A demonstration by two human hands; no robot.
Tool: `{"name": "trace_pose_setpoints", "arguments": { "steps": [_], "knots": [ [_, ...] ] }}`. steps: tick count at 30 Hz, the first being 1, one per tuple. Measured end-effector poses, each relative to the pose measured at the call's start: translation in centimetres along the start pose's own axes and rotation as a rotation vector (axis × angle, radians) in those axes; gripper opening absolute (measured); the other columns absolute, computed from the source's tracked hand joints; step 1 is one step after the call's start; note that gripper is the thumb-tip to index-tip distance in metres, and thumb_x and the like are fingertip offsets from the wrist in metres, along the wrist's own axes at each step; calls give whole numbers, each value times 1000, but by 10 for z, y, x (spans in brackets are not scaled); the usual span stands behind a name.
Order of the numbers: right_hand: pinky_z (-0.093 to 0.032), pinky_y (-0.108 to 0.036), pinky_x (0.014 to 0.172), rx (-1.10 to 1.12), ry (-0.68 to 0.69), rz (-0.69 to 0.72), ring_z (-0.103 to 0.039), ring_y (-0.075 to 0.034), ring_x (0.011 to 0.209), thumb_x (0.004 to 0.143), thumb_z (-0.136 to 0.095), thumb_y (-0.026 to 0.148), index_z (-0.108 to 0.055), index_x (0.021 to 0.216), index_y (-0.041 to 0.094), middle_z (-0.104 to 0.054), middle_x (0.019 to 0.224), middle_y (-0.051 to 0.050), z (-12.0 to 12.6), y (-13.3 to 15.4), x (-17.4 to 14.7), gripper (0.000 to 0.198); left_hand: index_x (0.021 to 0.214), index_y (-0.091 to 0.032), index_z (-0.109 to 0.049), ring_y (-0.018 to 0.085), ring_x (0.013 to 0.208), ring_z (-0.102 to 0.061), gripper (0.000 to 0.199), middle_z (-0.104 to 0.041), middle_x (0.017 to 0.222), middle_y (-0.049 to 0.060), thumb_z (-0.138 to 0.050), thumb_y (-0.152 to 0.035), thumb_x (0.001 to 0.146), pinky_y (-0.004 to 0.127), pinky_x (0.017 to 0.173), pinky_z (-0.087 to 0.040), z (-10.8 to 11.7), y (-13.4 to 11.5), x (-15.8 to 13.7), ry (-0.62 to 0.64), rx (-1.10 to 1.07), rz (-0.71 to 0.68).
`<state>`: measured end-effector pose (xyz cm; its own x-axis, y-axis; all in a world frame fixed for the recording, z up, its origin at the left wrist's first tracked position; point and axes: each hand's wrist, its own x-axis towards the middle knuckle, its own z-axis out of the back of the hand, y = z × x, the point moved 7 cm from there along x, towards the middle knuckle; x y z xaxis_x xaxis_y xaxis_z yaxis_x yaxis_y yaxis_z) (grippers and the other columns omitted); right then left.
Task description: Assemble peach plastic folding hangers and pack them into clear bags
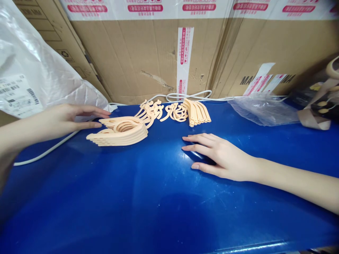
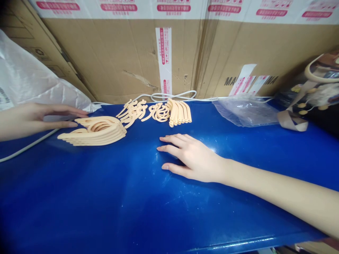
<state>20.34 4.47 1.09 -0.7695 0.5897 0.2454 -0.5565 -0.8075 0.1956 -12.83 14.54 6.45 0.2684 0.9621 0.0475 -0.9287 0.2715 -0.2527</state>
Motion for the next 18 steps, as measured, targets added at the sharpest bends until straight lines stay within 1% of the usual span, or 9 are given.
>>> {"name": "trace_pose_setpoints", "arguments": {
  "steps": [3, 6, 9, 18],
  "knots": [
    [-40, -44, 107, 0, 3, 0, -49, -23, 129, 96, -48, 45, -57, 130, 20, -51, 144, -10, 0, -1, 0, 43, 107, -21, -70, 24, 97, -65, 94, -72, 111, 1, -46, -94, 53, 47, 99, -45, -1, -6, 1, -11, -11, 22],
    [-40, -44, 107, -1, 2, 1, -49, -23, 129, 96, -48, 45, -57, 130, 20, -51, 143, -10, 0, 0, 0, 43, 106, -20, -70, 24, 96, -65, 96, -73, 109, 2, -46, -95, 51, 46, 98, -46, 0, -7, 1, -33, -16, 37],
    [-41, -44, 107, -4, 1, -1, -49, -23, 128, 96, -47, 45, -58, 129, 20, -51, 143, -10, 0, 0, 0, 43, 105, -19, -70, 25, 100, -64, 98, -72, 111, 2, -46, -96, 49, 44, 97, -47, -2, -6, 2, -39, -30, 57],
    [-41, -44, 107, -2, 1, 0, -49, -23, 129, 96, -48, 45, -57, 130, 20, -51, 143, -10, -1, 0, 0, 43, 110, -17, -68, 26, 105, -61, 105, -69, 117, 3, -37, -98, 51, 42, 101, -44, -6, -7, 2, 0, 27, 77]
  ]
}}
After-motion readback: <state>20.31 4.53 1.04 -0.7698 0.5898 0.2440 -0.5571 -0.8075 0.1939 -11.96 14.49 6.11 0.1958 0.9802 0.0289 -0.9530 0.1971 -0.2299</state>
